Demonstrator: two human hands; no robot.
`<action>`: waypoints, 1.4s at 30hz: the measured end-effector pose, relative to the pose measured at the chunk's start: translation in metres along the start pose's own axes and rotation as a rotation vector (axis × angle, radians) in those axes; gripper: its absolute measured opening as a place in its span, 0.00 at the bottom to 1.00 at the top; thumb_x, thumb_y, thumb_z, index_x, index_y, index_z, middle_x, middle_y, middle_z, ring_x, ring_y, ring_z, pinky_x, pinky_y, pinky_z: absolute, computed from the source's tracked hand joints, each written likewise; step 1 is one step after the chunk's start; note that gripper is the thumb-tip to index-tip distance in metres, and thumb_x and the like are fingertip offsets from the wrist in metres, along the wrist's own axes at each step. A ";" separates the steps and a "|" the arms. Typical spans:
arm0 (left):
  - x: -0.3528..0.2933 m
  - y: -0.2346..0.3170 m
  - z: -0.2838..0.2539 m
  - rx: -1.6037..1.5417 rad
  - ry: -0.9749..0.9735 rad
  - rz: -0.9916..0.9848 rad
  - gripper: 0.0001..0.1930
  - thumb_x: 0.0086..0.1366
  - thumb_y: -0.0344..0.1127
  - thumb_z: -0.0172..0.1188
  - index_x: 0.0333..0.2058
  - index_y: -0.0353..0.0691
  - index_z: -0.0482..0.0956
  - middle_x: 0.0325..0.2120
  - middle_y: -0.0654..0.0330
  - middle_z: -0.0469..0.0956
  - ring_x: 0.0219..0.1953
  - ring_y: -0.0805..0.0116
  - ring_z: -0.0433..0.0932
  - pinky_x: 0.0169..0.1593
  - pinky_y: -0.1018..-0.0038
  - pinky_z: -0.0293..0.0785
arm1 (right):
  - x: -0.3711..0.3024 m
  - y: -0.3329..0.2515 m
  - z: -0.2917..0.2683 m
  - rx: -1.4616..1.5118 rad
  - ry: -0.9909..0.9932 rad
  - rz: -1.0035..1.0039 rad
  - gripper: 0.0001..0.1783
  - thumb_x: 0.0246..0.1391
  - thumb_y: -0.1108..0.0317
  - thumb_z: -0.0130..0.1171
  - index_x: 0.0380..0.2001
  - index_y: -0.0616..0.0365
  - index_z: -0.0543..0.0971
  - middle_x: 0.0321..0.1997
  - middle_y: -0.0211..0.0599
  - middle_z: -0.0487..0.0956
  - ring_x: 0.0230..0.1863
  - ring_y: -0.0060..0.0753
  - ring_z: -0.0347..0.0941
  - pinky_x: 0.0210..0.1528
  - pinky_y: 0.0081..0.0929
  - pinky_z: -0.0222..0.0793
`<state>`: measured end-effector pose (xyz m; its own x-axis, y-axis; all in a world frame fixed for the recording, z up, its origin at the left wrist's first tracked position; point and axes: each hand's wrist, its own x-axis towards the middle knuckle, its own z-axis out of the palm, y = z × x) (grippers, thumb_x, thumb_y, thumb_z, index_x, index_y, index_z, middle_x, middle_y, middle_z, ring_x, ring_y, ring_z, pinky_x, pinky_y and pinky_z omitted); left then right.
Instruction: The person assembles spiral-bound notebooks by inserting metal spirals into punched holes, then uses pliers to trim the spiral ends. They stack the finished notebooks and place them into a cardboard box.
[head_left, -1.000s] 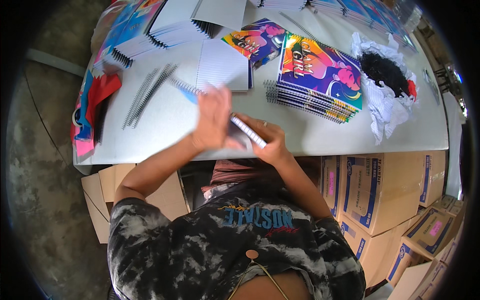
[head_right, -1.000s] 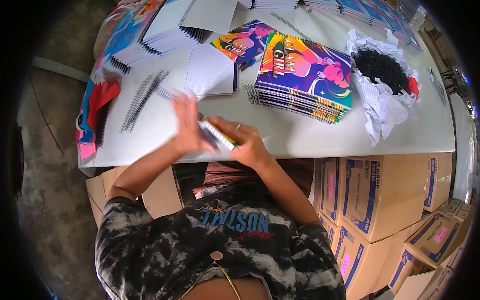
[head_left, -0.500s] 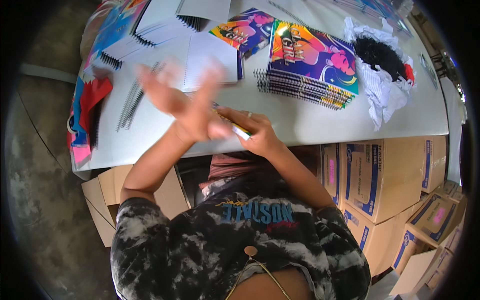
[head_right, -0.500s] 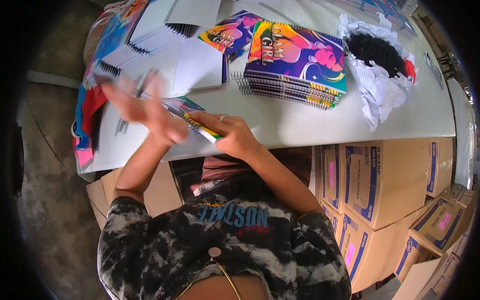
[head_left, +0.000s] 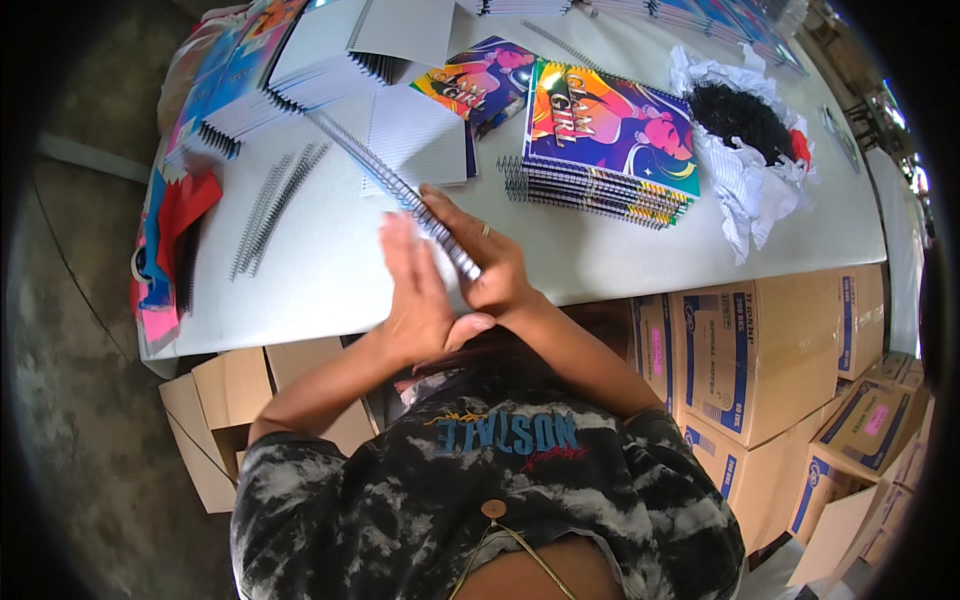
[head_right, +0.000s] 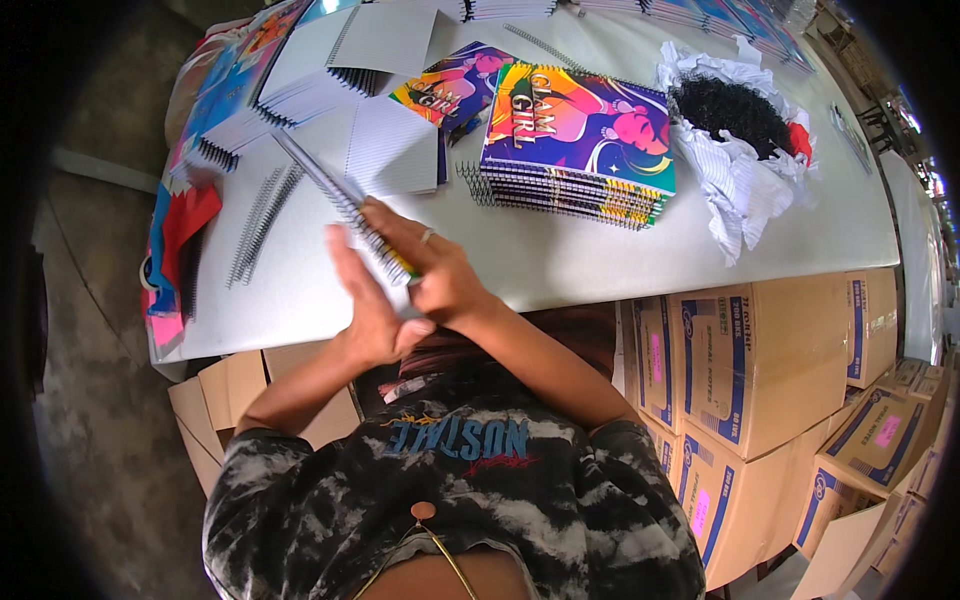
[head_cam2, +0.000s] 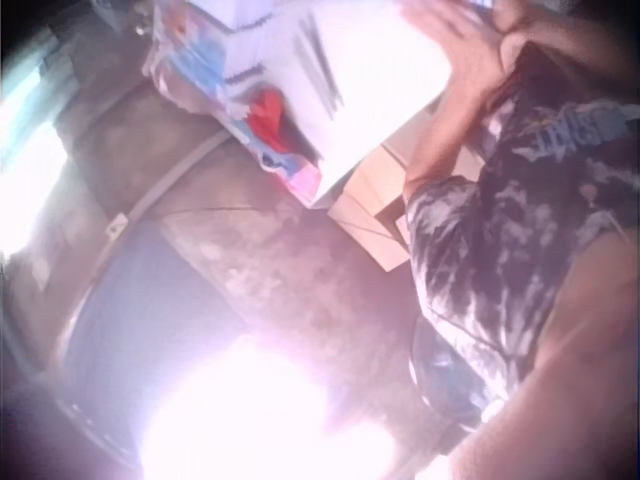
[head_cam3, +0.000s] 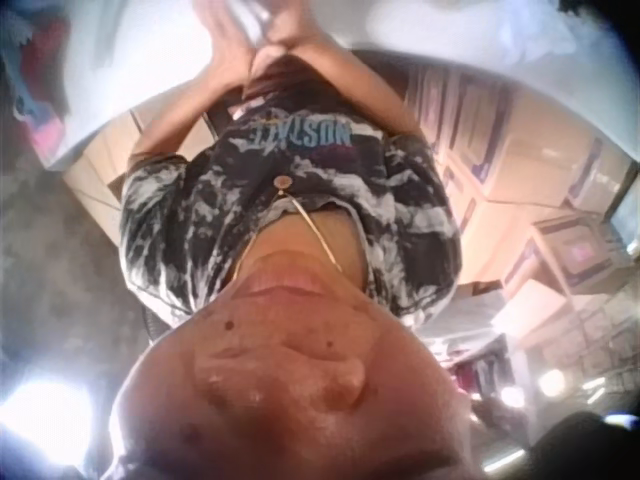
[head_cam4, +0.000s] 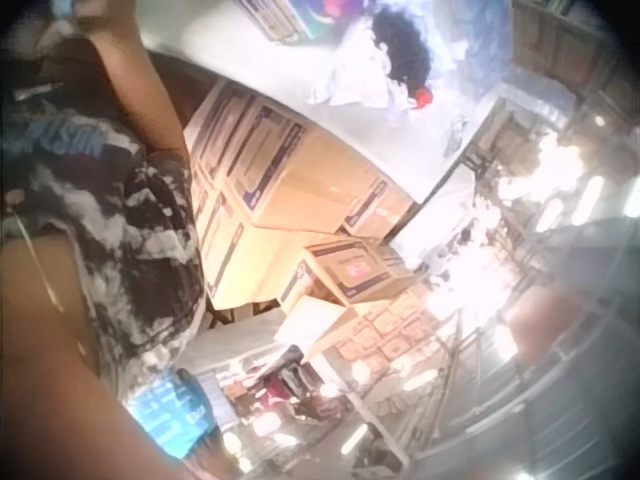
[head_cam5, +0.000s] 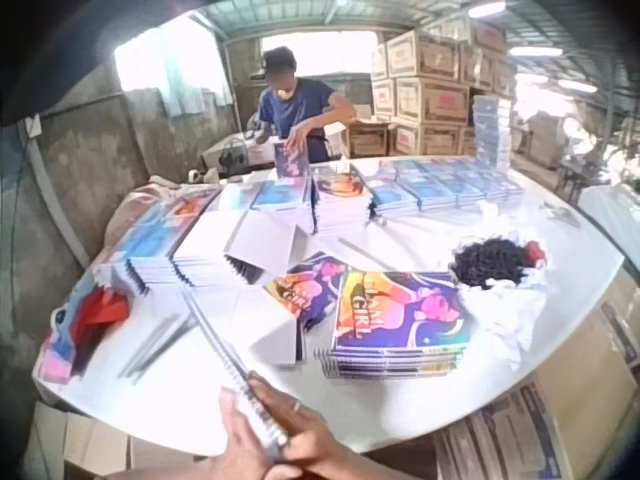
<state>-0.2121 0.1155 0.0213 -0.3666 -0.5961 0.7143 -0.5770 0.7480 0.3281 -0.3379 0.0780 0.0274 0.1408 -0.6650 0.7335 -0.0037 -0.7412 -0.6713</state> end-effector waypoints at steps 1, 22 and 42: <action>0.018 0.018 -0.011 -0.070 0.030 -0.119 0.44 0.62 0.55 0.47 0.62 0.27 0.38 0.60 0.27 0.39 0.63 0.30 0.35 0.61 0.44 0.34 | 0.008 -0.003 -0.007 0.254 -0.191 -0.052 0.33 0.53 0.60 0.54 0.61 0.57 0.60 0.65 0.49 0.57 0.67 0.45 0.51 0.65 0.35 0.49; 0.089 -0.016 -0.074 -0.953 -0.098 -0.699 0.05 0.52 0.18 0.53 0.27 0.35 0.72 0.25 0.67 0.71 0.29 0.83 0.69 0.35 0.83 0.67 | 0.054 -0.049 -0.028 0.232 -0.039 0.558 0.10 0.39 0.82 0.64 0.26 0.66 0.73 0.27 0.34 0.78 0.29 0.19 0.74 0.33 0.19 0.71; 0.130 -0.004 0.091 0.226 0.258 -0.307 0.04 0.58 0.29 0.56 0.29 0.35 0.72 0.26 0.57 0.71 0.31 0.63 0.70 0.35 0.69 0.67 | -0.021 0.049 -0.185 -0.741 0.728 0.354 0.19 0.54 0.70 0.53 0.48 0.64 0.66 0.52 0.48 0.70 0.52 0.41 0.66 0.53 0.29 0.59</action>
<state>-0.3241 0.0090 0.0564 0.0235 -0.6670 0.7447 -0.7857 0.4484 0.4263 -0.5245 0.0384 -0.0013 -0.6031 -0.5652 0.5629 -0.5567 -0.2073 -0.8045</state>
